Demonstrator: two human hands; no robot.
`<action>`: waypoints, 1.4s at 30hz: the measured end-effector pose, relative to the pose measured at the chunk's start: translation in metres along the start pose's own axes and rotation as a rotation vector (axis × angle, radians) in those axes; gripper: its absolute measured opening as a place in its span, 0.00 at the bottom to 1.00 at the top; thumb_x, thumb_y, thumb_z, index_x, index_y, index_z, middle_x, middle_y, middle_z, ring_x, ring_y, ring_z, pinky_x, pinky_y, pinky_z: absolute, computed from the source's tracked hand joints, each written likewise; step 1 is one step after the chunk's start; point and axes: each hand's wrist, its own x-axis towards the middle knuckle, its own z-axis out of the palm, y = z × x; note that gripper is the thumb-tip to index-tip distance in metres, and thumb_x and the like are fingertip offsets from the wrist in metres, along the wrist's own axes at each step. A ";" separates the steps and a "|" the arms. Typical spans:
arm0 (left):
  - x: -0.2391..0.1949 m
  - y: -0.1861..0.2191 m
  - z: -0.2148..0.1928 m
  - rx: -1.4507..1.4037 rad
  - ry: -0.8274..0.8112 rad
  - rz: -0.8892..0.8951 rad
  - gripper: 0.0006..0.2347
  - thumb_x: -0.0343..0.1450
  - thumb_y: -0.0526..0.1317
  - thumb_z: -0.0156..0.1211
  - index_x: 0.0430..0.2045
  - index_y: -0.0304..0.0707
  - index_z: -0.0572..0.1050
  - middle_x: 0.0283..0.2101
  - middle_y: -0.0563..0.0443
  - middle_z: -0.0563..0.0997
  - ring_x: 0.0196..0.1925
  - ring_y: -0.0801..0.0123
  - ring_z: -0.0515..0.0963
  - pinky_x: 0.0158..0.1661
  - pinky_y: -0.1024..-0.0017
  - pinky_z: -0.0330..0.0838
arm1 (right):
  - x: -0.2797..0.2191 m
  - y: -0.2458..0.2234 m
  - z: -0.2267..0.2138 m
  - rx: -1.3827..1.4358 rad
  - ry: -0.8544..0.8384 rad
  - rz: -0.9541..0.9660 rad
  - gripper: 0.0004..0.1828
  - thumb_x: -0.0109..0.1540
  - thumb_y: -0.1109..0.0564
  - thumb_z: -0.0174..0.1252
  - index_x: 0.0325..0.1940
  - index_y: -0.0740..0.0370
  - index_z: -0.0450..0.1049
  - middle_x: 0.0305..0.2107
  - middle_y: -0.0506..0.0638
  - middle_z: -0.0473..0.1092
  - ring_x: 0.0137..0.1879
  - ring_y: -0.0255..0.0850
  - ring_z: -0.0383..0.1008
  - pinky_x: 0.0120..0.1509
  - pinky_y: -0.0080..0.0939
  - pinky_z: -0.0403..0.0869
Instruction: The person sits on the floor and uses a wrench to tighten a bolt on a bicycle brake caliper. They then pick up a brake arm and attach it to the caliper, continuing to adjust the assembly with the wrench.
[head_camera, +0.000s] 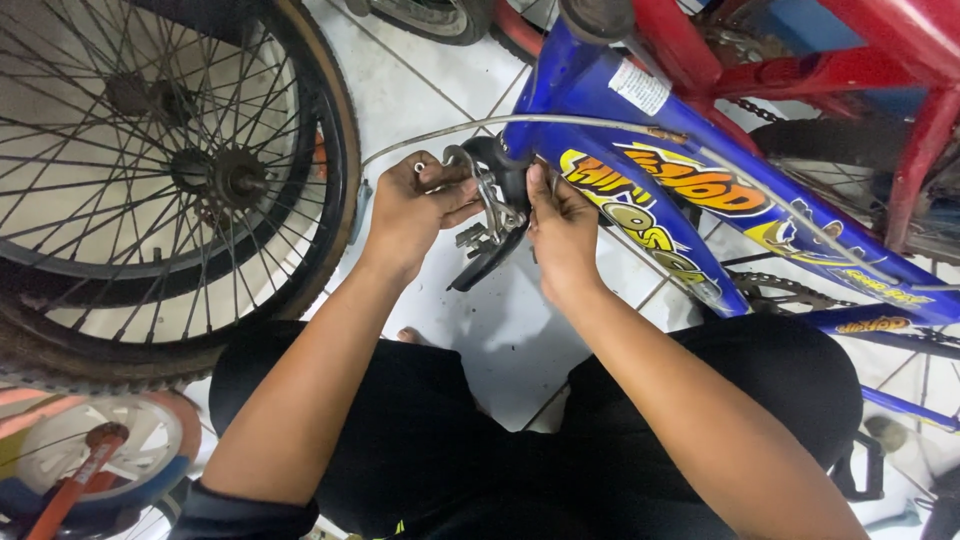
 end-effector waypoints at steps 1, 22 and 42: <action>0.001 -0.001 0.000 0.014 0.001 0.006 0.16 0.68 0.25 0.62 0.21 0.42 0.60 0.30 0.48 0.75 0.39 0.52 0.87 0.39 0.60 0.89 | -0.006 -0.010 0.006 0.012 0.001 -0.004 0.16 0.66 0.46 0.63 0.30 0.58 0.76 0.14 0.41 0.58 0.21 0.29 0.61 0.28 0.25 0.59; -0.003 0.011 0.002 0.029 0.004 -0.023 0.13 0.66 0.26 0.64 0.21 0.36 0.63 0.27 0.48 0.74 0.37 0.49 0.88 0.39 0.63 0.89 | 0.007 0.014 -0.004 0.035 -0.006 0.042 0.16 0.67 0.45 0.61 0.39 0.60 0.79 0.23 0.45 0.69 0.35 0.33 0.77 0.42 0.32 0.75; 0.004 0.002 -0.002 0.039 0.017 -0.024 0.13 0.66 0.28 0.66 0.21 0.36 0.63 0.30 0.43 0.76 0.36 0.52 0.87 0.38 0.63 0.89 | -0.007 -0.007 0.015 0.034 0.064 -0.029 0.16 0.67 0.46 0.62 0.29 0.55 0.76 0.14 0.36 0.56 0.20 0.27 0.62 0.28 0.26 0.62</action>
